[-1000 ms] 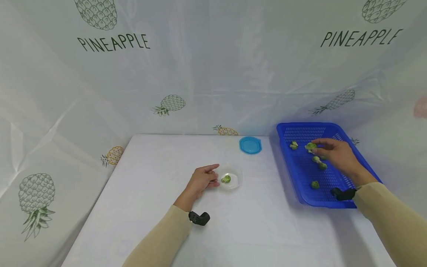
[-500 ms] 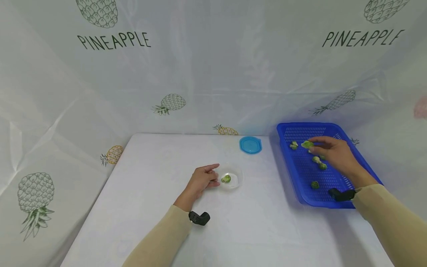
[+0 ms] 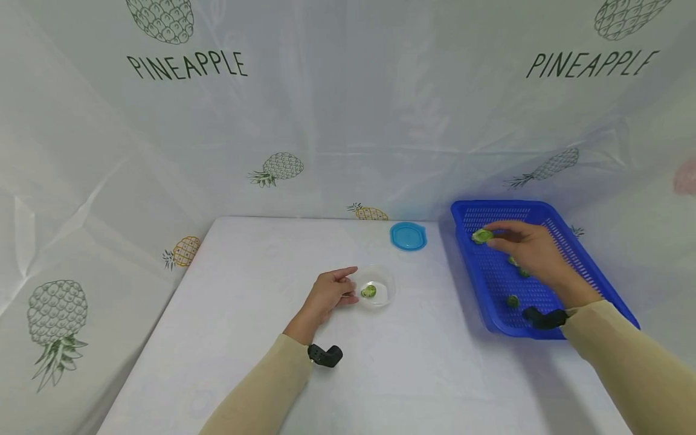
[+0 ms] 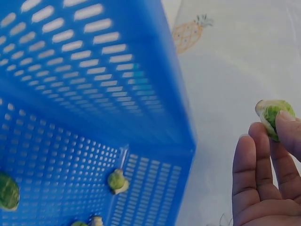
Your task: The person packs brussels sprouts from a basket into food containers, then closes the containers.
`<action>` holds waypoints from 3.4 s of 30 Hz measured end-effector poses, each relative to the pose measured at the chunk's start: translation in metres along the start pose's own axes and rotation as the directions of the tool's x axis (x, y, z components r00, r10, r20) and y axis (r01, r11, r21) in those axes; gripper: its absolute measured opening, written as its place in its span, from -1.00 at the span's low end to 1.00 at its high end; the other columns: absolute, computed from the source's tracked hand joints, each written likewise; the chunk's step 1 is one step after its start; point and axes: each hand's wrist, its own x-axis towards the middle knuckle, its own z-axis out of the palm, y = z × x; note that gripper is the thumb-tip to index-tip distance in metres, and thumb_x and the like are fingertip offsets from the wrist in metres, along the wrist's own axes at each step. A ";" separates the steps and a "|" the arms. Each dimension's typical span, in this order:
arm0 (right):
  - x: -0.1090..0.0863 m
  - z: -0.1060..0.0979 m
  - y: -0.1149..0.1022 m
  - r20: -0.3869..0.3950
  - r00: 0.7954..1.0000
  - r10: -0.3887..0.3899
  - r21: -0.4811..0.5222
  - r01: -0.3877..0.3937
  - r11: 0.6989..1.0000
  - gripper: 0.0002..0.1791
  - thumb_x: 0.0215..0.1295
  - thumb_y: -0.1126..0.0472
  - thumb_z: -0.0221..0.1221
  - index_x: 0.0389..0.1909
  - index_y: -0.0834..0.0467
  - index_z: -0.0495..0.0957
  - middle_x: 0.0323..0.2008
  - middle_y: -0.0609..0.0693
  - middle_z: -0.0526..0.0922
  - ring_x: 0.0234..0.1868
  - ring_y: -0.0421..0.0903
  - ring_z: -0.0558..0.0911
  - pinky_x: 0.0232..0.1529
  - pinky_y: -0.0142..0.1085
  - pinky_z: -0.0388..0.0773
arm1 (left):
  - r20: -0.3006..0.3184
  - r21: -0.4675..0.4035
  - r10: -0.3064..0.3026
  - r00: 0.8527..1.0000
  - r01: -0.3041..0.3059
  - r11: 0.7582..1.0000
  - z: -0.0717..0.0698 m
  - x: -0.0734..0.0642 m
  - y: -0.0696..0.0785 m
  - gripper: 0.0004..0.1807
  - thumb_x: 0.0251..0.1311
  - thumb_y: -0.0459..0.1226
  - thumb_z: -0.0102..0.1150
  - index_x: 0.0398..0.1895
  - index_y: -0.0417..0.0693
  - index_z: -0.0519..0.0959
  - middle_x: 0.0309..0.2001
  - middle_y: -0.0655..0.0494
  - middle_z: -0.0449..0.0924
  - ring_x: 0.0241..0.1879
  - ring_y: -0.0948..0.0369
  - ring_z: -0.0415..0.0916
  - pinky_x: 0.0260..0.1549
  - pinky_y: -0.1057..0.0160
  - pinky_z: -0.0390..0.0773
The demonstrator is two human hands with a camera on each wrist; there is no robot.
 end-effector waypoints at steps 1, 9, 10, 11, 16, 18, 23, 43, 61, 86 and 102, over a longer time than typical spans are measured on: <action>0.000 0.002 -0.001 0.003 1.000 -0.007 -0.001 0.007 1.000 -0.56 0.50 -0.02 0.30 0.27 0.09 0.65 0.02 -0.26 0.73 -0.15 -0.47 0.62 -0.27 -0.47 0.61 | -0.001 0.001 0.000 1.000 0.000 1.000 0.000 0.000 0.000 -0.48 0.44 -0.47 0.18 0.44 -0.08 0.55 -0.17 0.05 0.45 -0.33 0.23 0.66 -0.19 0.29 0.82; -0.003 0.016 -0.013 0.034 0.996 -0.084 0.094 0.080 0.992 -0.62 0.51 0.12 0.30 0.24 0.18 0.65 -0.04 -0.23 0.74 -0.08 -0.43 0.70 -0.09 -0.60 0.63 | 0.000 0.012 -0.002 1.000 0.002 1.000 -0.001 0.001 -0.001 -0.49 0.46 -0.44 0.19 0.44 -0.03 0.56 -0.15 0.05 0.45 -0.33 0.25 0.66 -0.17 0.30 0.82; -0.003 0.018 -0.015 0.040 0.995 -0.089 0.101 0.085 0.991 -0.63 0.52 0.12 0.30 0.24 0.18 0.65 -0.03 -0.23 0.74 -0.07 -0.43 0.69 -0.08 -0.60 0.63 | 0.001 0.012 0.000 1.000 0.000 1.000 -0.001 0.001 -0.001 -0.49 0.46 -0.44 0.19 0.44 -0.04 0.56 -0.15 0.05 0.45 -0.33 0.25 0.66 -0.16 0.30 0.82; -0.004 0.020 -0.017 0.045 0.995 -0.093 0.102 0.088 0.991 -0.63 0.52 0.11 0.29 0.23 0.16 0.65 -0.01 -0.23 0.73 -0.06 -0.43 0.69 -0.07 -0.61 0.63 | 0.003 0.012 0.001 1.000 -0.001 1.000 -0.001 0.001 -0.001 -0.49 0.46 -0.44 0.18 0.44 -0.04 0.55 -0.15 0.05 0.45 -0.33 0.25 0.66 -0.16 0.30 0.82; -0.003 0.031 -0.030 0.078 0.992 -0.097 0.096 0.089 0.991 -0.64 0.53 0.10 0.28 0.23 0.12 0.67 0.09 -0.06 0.71 -0.02 -0.43 0.66 -0.05 -0.59 0.64 | 0.004 0.014 0.000 1.000 0.000 1.000 -0.001 0.000 0.000 -0.49 0.46 -0.44 0.19 0.44 -0.03 0.56 -0.16 0.05 0.45 -0.31 0.23 0.66 -0.17 0.30 0.82; -0.002 0.035 -0.036 0.095 0.990 -0.103 0.102 0.093 0.990 -0.64 0.53 0.12 0.29 0.24 0.13 0.67 0.14 0.05 0.71 0.00 -0.41 0.67 -0.05 -0.57 0.65 | 0.002 0.014 -0.002 1.000 0.002 1.000 0.000 0.000 0.000 -0.49 0.46 -0.44 0.19 0.44 -0.03 0.56 -0.16 0.05 0.46 -0.30 0.22 0.66 -0.17 0.30 0.82; 0.000 0.044 -0.053 0.149 0.982 -0.113 0.133 0.094 0.987 -0.64 0.53 0.15 0.27 0.26 0.14 0.66 0.22 0.18 0.67 0.04 -0.45 0.64 -0.03 -0.52 0.68 | -0.005 0.016 -0.006 1.000 0.006 1.000 0.000 -0.001 0.002 -0.48 0.45 -0.45 0.20 0.44 -0.04 0.55 -0.16 0.06 0.46 -0.29 0.20 0.66 -0.17 0.30 0.82; 0.002 0.118 -0.082 0.094 0.979 -0.182 0.276 0.150 0.949 -0.69 0.49 0.31 0.28 0.19 0.25 0.63 0.01 0.23 0.73 -0.09 -0.16 0.75 -0.06 -0.45 0.73 | -0.009 0.016 -0.008 1.000 0.008 1.000 0.000 -0.001 0.001 -0.49 0.46 -0.43 0.19 0.44 -0.05 0.55 -0.14 0.03 0.48 -0.32 0.23 0.67 -0.17 0.29 0.82; -0.004 0.180 -0.063 0.033 0.994 -0.104 0.386 0.084 0.919 -0.71 0.42 0.35 0.33 0.11 0.28 0.70 -0.12 0.19 0.73 -0.17 -0.17 0.60 -0.20 -0.51 0.63 | -0.011 0.004 -0.003 1.000 0.003 1.000 0.000 -0.002 0.000 -0.48 0.46 -0.45 0.19 0.45 -0.07 0.54 -0.15 0.03 0.46 -0.33 0.23 0.67 -0.18 0.29 0.82; 0.005 0.214 -0.041 0.045 0.994 -0.098 0.212 0.087 0.973 -0.72 0.33 0.26 0.42 0.05 0.08 0.74 -0.12 0.05 0.68 -0.17 -0.02 0.50 -0.33 -0.38 0.49 | -0.014 0.008 -0.014 1.000 0.014 1.000 0.000 0.000 -0.001 -0.48 0.46 -0.42 0.21 0.45 -0.03 0.55 -0.15 0.04 0.46 -0.33 0.25 0.65 -0.17 0.30 0.82; 0.005 0.221 -0.036 0.015 0.986 -0.169 0.209 0.162 0.965 -0.71 0.35 0.32 0.39 0.07 0.13 0.77 0.03 0.04 0.61 -0.08 -0.03 0.52 -0.08 -0.34 0.54 | 0.003 -0.003 -0.014 1.000 0.014 1.000 0.000 0.000 0.000 -0.47 0.46 -0.42 0.19 0.47 -0.07 0.52 -0.12 0.01 0.46 -0.33 0.24 0.68 -0.17 0.31 0.81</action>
